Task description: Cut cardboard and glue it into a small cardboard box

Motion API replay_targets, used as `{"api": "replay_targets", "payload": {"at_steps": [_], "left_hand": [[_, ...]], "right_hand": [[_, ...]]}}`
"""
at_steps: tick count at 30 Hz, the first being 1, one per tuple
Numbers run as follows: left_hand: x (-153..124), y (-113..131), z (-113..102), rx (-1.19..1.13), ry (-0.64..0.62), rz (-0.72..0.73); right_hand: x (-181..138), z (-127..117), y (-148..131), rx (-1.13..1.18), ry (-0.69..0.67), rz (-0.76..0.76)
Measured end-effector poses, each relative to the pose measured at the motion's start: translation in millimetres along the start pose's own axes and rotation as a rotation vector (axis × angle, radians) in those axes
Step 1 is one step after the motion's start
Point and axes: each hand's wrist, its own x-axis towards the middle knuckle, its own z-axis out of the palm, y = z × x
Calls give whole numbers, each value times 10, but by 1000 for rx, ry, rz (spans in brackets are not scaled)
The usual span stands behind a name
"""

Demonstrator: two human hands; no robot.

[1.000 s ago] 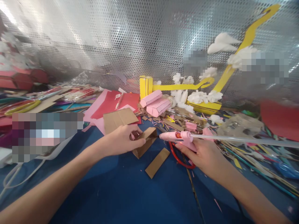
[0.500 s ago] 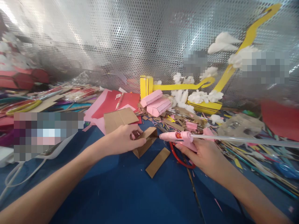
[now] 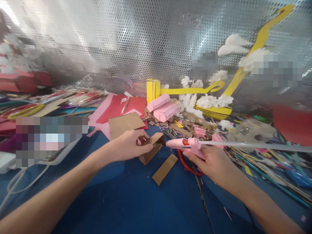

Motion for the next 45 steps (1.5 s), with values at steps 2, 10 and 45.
{"api": "replay_targets", "payload": {"at_steps": [2, 10, 45], "left_hand": [[-1, 1, -1, 0, 2, -1], [-8, -21, 6, 6, 7, 14], [7, -33, 20, 5, -2, 9]], "right_hand": [[0, -1, -2, 10, -7, -4], [1, 1, -10, 35, -34, 3], [-9, 25, 9, 14, -62, 30]]}}
